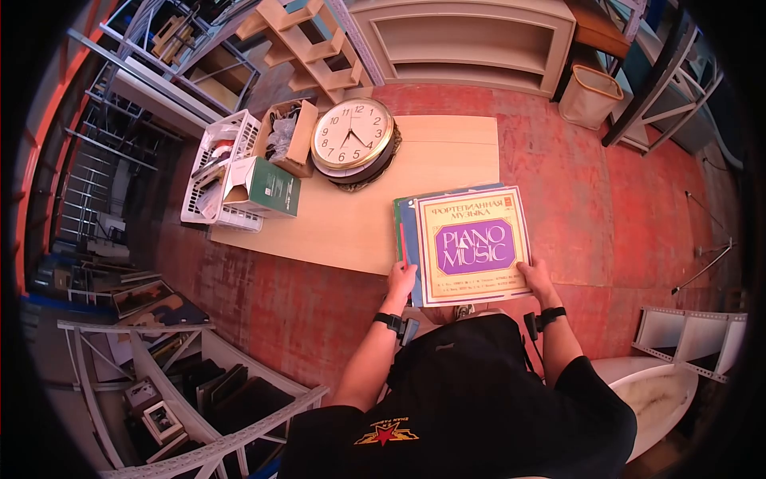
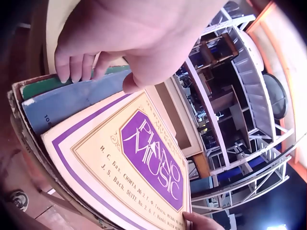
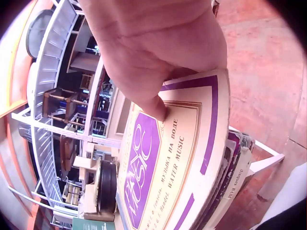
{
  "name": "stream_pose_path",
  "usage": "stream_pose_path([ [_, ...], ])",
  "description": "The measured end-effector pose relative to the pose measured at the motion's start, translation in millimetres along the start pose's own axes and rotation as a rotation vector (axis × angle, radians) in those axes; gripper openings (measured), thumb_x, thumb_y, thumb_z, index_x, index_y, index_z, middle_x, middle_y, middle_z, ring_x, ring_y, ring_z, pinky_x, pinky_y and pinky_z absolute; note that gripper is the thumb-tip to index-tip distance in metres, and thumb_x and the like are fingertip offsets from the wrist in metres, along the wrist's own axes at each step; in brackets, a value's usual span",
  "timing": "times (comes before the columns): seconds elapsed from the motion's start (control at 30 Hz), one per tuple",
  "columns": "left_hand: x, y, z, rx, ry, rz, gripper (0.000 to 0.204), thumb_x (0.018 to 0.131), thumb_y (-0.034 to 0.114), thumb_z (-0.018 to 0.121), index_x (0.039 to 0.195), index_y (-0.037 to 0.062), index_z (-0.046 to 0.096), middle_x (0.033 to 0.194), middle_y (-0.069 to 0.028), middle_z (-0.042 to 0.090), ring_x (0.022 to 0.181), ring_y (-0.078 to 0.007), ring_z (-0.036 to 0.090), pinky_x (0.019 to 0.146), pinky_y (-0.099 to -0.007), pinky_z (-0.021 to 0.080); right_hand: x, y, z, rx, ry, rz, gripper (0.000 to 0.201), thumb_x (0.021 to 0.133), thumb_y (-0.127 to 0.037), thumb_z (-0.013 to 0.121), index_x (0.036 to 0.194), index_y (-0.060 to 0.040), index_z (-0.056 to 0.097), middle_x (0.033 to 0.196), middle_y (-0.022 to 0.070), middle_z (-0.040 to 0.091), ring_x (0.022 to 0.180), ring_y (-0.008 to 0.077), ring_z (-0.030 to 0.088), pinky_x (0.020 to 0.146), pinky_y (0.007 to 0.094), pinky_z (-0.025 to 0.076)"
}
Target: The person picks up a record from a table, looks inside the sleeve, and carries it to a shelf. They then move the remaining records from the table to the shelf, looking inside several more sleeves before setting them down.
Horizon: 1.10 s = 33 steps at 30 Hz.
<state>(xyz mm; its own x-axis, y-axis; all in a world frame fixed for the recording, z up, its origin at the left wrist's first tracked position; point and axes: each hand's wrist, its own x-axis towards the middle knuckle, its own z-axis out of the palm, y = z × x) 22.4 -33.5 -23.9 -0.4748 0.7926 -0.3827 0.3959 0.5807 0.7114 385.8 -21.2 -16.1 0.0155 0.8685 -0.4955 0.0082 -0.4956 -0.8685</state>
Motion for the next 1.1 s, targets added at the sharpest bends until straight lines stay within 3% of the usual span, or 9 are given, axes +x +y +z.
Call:
stream_pose_path([
  [0.07,2,5,-1,-0.099,-0.179,-0.013,0.044,0.08,0.031,0.065,0.105,-0.0049,0.063,0.092,-0.0167,0.068,0.089,-0.0262,0.065,0.079,-0.0349,0.05,-6,-10,-1,0.03,-0.018,-0.088,0.034,0.087,-0.004,0.057,0.119,0.0091,0.053,0.105,0.0142,0.064,0.091,0.0195,0.063,0.08,0.0315,0.051],
  [0.2,-2,16,3,-0.211,-0.238,-0.088,0.042,0.084,0.029,0.065,0.104,-0.0068,0.062,0.091,-0.0148,0.068,0.084,-0.0212,0.065,0.074,-0.0315,0.05,-6,-16,-9,0.097,-0.091,0.021,0.034,0.088,-0.004,0.058,0.12,0.0074,0.053,0.106,0.0141,0.064,0.092,0.0198,0.063,0.081,0.0316,0.052],
  [0.27,-10,21,11,-0.575,-0.461,-0.113,0.038,0.086,0.028,0.064,0.099,-0.0078,0.062,0.091,-0.0145,0.067,0.082,-0.0193,0.064,0.072,-0.0316,0.05,-4,-13,-5,0.133,-0.119,0.026,0.036,0.087,-0.002,0.059,0.122,0.0061,0.052,0.108,0.0139,0.063,0.093,0.0198,0.062,0.081,0.0318,0.052],
  [0.4,-15,28,14,-0.464,-0.259,0.003,0.023,0.087,0.014,0.061,0.101,-0.0032,0.059,0.092,-0.0131,0.067,0.082,-0.0171,0.064,0.07,-0.0313,0.05,-9,-16,2,0.214,-0.09,0.013,0.039,0.086,0.001,0.059,0.124,0.0058,0.05,0.11,0.0132,0.063,0.095,0.0194,0.062,0.083,0.0315,0.051],
  [0.53,-31,75,-13,-0.622,-0.248,0.205,0.018,0.09,0.005,0.053,0.107,-0.0013,0.055,0.094,-0.0104,0.065,0.082,-0.0151,0.062,0.07,-0.0286,0.05,-19,-38,15,0.253,-0.026,-0.209,0.039,0.085,0.001,0.06,0.123,0.0045,0.051,0.11,0.0088,0.062,0.099,0.0155,0.059,0.087,0.029,0.048],
  [0.67,-39,103,-52,-0.616,-0.304,0.383,0.015,0.089,0.002,0.055,0.103,-0.0015,0.056,0.091,-0.0074,0.063,0.08,-0.0106,0.06,0.068,-0.0236,0.049,-21,-86,16,0.211,-0.022,-0.282,0.03,0.084,0.0,0.062,0.114,0.0036,0.056,0.103,0.0064,0.064,0.093,0.0133,0.06,0.083,0.0283,0.049],
  [0.83,-31,90,-65,-0.681,-0.074,0.461,0.005,0.086,-0.001,0.06,0.09,0.0004,0.058,0.082,-0.0002,0.061,0.078,-0.0066,0.055,0.067,-0.0224,0.044,-12,-96,34,0.188,-0.093,-0.379,0.024,0.08,0.004,0.061,0.104,0.0022,0.06,0.092,0.0027,0.065,0.082,0.0101,0.059,0.076,0.0267,0.05],
  [0.97,-14,48,-66,-0.499,-0.041,0.43,0.012,0.083,-0.004,0.06,0.093,0.0022,0.061,0.086,0.0013,0.061,0.078,-0.0059,0.054,0.067,-0.0204,0.043,0,-71,42,0.018,-0.182,-0.382,0.023,0.079,0.002,0.064,0.101,-0.0018,0.063,0.092,0.0025,0.065,0.087,0.0096,0.058,0.077,0.0265,0.049],
  [1.1,-37,59,-67,-0.601,-0.118,0.321,0.015,0.081,-0.005,0.06,0.094,0.0021,0.061,0.089,0.0007,0.062,0.079,-0.0072,0.056,0.068,-0.023,0.046,-13,-88,52,0.049,-0.198,-0.39,0.023,0.076,0.003,0.062,0.099,-0.0002,0.064,0.087,0.0007,0.064,0.083,0.0079,0.056,0.074,0.0241,0.047],
])
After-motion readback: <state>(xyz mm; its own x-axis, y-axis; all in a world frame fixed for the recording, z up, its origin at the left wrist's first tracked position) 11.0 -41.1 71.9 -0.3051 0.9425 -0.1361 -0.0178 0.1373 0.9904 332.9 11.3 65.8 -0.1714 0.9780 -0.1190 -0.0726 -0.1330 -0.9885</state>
